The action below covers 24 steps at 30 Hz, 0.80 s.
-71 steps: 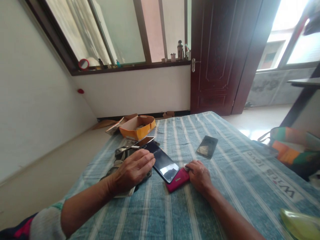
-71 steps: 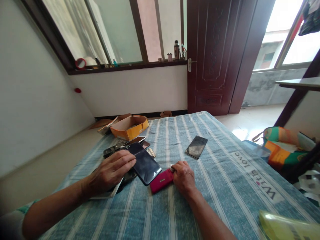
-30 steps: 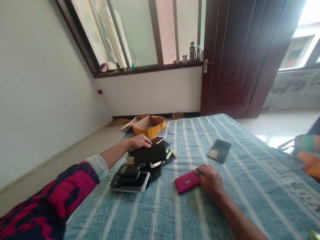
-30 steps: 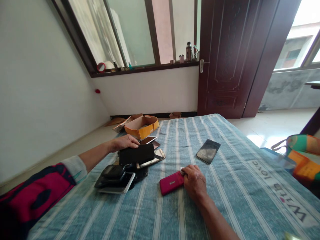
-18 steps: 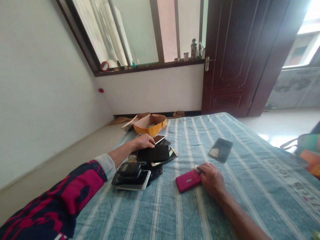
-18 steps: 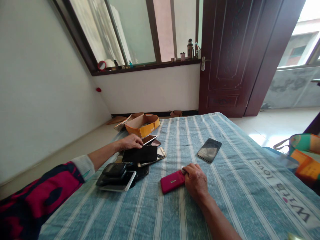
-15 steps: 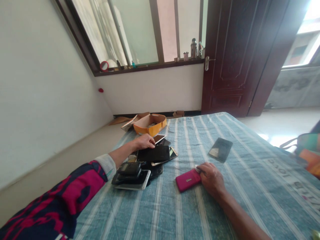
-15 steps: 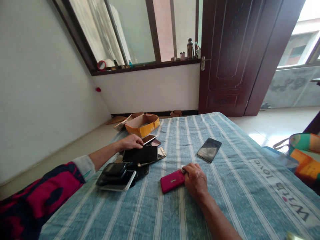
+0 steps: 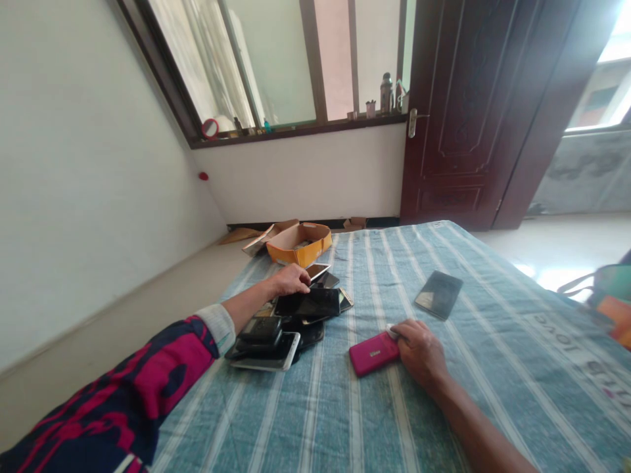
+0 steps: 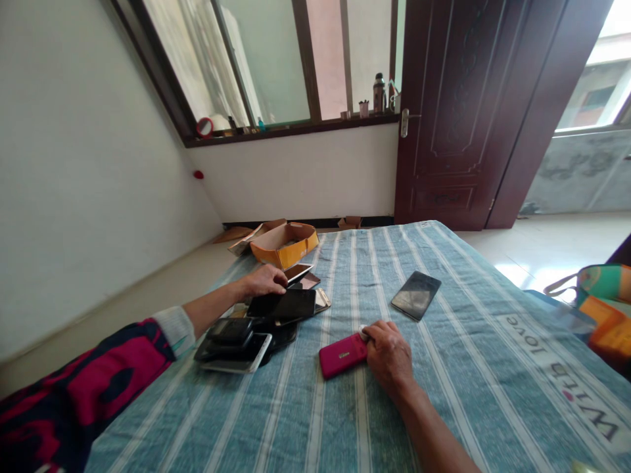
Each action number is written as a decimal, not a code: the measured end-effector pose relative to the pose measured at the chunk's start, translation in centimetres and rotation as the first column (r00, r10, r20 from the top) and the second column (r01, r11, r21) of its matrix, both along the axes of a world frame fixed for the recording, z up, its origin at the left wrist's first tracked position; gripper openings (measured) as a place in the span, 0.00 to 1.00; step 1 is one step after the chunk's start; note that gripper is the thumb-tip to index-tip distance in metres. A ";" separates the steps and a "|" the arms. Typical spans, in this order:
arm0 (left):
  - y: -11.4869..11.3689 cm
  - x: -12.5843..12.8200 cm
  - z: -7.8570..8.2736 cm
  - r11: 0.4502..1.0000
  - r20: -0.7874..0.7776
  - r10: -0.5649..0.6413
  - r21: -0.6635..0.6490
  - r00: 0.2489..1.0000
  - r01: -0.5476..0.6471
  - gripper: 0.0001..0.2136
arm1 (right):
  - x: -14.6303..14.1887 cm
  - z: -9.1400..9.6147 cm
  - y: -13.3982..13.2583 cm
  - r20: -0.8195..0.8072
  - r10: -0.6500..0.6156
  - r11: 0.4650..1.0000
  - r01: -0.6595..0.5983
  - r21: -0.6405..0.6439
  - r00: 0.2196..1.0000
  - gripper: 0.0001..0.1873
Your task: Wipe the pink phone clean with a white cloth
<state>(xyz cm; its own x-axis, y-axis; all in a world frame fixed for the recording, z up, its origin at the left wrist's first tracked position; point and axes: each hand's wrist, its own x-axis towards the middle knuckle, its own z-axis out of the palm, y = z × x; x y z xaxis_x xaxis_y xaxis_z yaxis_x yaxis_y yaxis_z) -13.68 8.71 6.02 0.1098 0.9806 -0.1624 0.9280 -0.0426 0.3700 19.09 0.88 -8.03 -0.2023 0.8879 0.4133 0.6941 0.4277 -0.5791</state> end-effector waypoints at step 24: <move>2.5 19.2 -1.1 0.936 -0.108 -0.346 0.031 0.932 0.352 0.14 | -0.4 0.8 -0.1 -0.013 -0.015 1.000 0.015 0.000 1.000 0.17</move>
